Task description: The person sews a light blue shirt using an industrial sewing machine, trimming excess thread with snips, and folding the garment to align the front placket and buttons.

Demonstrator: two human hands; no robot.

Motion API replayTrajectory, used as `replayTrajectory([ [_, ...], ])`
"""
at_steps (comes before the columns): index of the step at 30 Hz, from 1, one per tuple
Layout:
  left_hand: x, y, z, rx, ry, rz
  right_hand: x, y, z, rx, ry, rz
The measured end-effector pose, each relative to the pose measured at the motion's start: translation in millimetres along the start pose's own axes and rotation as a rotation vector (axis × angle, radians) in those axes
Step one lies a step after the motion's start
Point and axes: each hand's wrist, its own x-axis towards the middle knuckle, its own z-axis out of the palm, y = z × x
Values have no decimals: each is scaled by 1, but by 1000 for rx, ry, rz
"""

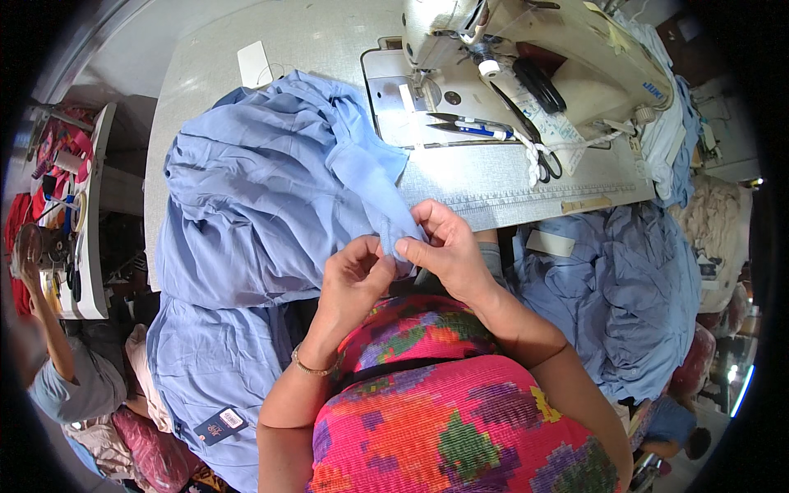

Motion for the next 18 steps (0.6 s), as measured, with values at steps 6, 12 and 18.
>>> replayTrajectory([
  [6, -3, -2, 5, 334, 225, 391, 0, 1, 1, 125, 38, 15],
  [12, -6, 11, 11, 591, 200, 473, -2, -6, 2, 48, 27, -13],
  [18, -4, 9, 15, 600, 237, 482, -9, -5, 7, -131, 55, -85],
])
